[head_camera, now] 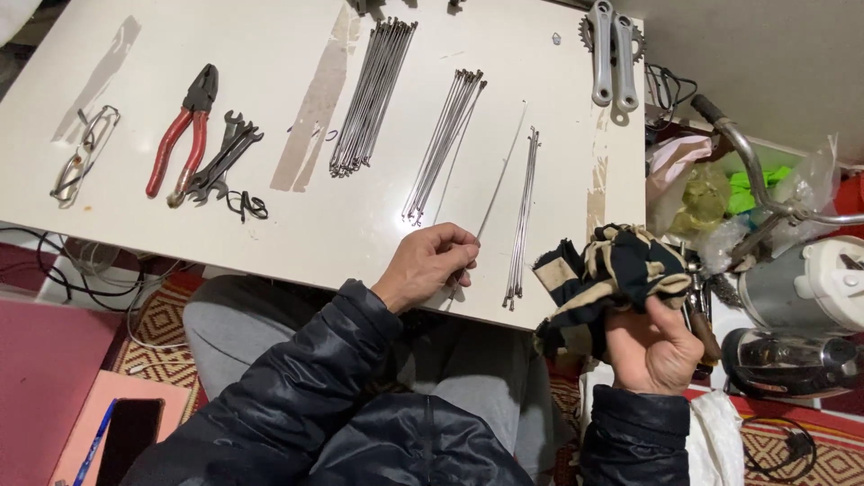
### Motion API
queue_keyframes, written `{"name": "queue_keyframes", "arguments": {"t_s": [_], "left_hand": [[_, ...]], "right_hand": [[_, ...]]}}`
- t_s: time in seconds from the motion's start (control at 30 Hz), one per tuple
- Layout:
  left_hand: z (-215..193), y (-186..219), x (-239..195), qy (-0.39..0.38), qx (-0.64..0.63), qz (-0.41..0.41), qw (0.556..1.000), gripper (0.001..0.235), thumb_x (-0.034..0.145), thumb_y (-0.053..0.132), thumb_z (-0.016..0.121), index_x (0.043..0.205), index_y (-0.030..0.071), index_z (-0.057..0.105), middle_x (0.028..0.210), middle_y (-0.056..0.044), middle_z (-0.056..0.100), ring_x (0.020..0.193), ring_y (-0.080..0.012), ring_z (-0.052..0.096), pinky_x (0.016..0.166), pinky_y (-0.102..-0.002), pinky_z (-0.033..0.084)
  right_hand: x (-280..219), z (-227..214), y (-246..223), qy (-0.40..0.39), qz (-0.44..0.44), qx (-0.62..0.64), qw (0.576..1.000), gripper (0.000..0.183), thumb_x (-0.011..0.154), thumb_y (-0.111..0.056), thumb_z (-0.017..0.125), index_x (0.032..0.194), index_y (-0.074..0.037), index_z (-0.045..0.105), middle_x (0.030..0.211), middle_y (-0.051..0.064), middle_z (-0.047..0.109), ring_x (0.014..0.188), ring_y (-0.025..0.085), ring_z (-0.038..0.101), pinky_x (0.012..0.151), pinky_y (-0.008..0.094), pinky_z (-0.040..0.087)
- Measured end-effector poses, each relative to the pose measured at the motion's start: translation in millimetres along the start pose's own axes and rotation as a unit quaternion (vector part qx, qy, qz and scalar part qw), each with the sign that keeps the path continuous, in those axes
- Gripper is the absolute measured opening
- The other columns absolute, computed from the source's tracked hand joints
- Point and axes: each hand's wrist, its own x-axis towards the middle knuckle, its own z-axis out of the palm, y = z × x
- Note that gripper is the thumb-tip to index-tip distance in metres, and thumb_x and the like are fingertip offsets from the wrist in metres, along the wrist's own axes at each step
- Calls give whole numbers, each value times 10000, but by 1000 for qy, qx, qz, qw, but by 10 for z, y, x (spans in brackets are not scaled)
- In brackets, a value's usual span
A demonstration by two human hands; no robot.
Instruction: The person sits on the floor and wipes thin metal rods with a cloth. They pick up each rod from a white table, rub it with the cloth, and place it back down.
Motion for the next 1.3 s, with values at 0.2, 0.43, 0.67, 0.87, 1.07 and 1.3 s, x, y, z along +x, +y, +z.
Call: {"name": "queue_keyframes", "arguments": {"t_s": [0.2, 0.43, 0.67, 0.87, 1.07, 1.3], "left_hand": [[-5, -118, 29, -9, 0, 24, 1000, 99, 923, 120, 676, 949, 27, 694, 801, -119, 657, 577, -187, 662, 505, -305, 589], [-12, -192, 15, -13, -7, 92, 996, 208, 886, 103, 697, 1018, -57, 700, 763, -161, 705, 613, -187, 728, 513, -239, 568], [1, -268, 61, -18, 1, 109, 994, 194, 889, 97, 708, 1008, -57, 701, 759, -167, 708, 606, -190, 723, 513, -262, 572], [350, -417, -65, -20, -2, 153, 988, 204, 869, 142, 750, 1018, 4, 739, 744, -148, 719, 618, -189, 701, 567, -313, 572], [739, -445, -474, -68, 76, 151, 983, 115, 894, 262, 703, 910, 148, 697, 781, 49, 671, 714, -88, 579, 716, -235, 451], [874, -543, -548, -110, 8, 178, 978, 110, 907, 230, 695, 963, 141, 726, 849, 17, 719, 789, -118, 651, 772, -250, 538]], "right_hand": [[-38, 17, 33, 0, 37, -120, 992, 539, 832, 31, 594, 1367, -34, 591, 1432, 207, 575, 1379, 363, 536, 1247, 515, 353], [-40, -37, 67, 15, -13, -163, 986, 355, 957, -54, 546, 1262, -160, 692, 1226, 116, 721, 1173, 328, 692, 1078, 547, 534], [-28, -122, 71, 7, -42, -203, 978, 341, 984, -117, 549, 1299, -169, 671, 1246, 109, 712, 1171, 288, 696, 1097, 518, 537], [-210, 271, 340, -46, -76, -313, 946, 278, 960, -47, 596, 1231, -57, 655, 1144, 166, 729, 1070, 270, 732, 980, 436, 605], [-454, 510, 305, -89, -38, -374, 922, 328, 978, -118, 642, 1295, -40, 617, 1267, 86, 684, 1164, 216, 671, 1122, 344, 551], [-468, 509, 249, 5, 1, -300, 954, 369, 870, -49, 683, 1237, -11, 674, 1212, 155, 727, 1119, 313, 737, 1110, 514, 630]]}}
